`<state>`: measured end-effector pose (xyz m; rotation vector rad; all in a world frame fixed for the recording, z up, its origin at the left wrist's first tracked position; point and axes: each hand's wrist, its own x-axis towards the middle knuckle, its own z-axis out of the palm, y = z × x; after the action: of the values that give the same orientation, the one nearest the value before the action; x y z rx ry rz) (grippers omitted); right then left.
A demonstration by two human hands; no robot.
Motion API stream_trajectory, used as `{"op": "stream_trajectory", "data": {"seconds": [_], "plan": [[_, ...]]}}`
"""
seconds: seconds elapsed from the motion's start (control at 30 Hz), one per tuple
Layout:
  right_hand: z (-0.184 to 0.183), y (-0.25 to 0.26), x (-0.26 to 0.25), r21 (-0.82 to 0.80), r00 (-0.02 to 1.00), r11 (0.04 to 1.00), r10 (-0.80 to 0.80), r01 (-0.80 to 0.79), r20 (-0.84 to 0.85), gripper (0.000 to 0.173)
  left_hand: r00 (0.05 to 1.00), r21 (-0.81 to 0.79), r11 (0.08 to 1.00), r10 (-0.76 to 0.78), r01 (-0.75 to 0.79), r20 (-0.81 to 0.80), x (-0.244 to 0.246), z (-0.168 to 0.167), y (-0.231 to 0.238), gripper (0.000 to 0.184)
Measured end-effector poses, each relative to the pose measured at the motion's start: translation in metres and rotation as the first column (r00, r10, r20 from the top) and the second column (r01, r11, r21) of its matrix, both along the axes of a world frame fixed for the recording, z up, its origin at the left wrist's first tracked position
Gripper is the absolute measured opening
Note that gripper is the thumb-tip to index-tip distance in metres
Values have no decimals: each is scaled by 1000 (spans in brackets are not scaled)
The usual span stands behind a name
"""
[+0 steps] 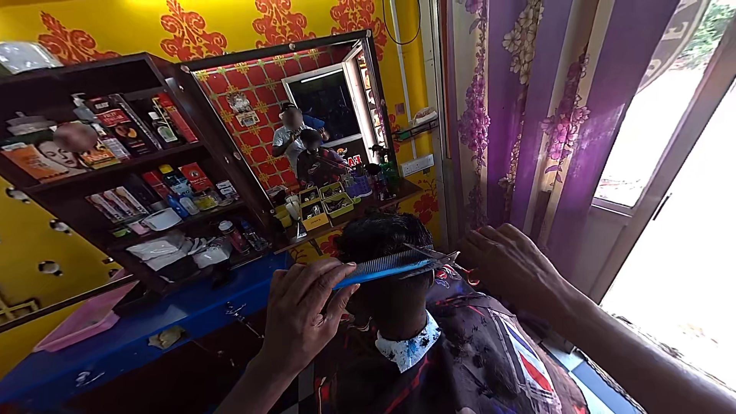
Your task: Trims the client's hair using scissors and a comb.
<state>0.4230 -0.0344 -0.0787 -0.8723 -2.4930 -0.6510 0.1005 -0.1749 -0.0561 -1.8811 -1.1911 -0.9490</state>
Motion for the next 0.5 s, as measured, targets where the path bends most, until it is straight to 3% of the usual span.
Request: {"op": "stream_trajectory", "data": {"seconds": [0.2,0.33,0.5], "plan": [[-3,-1,12,15,994,1000,14,-12,-112,29,997,8,999,-49,50,-52,1,-9,-6,27],[-9,8,29,16,981,998,-52,56,-185,27,964,-262,960,-156,97,-216,-5,-11,-11,29],[-10,14,30,-10,978,1000,-10,9,-208,29,993,-179,984,-23,2,-118,-2,7,3,33]]}}
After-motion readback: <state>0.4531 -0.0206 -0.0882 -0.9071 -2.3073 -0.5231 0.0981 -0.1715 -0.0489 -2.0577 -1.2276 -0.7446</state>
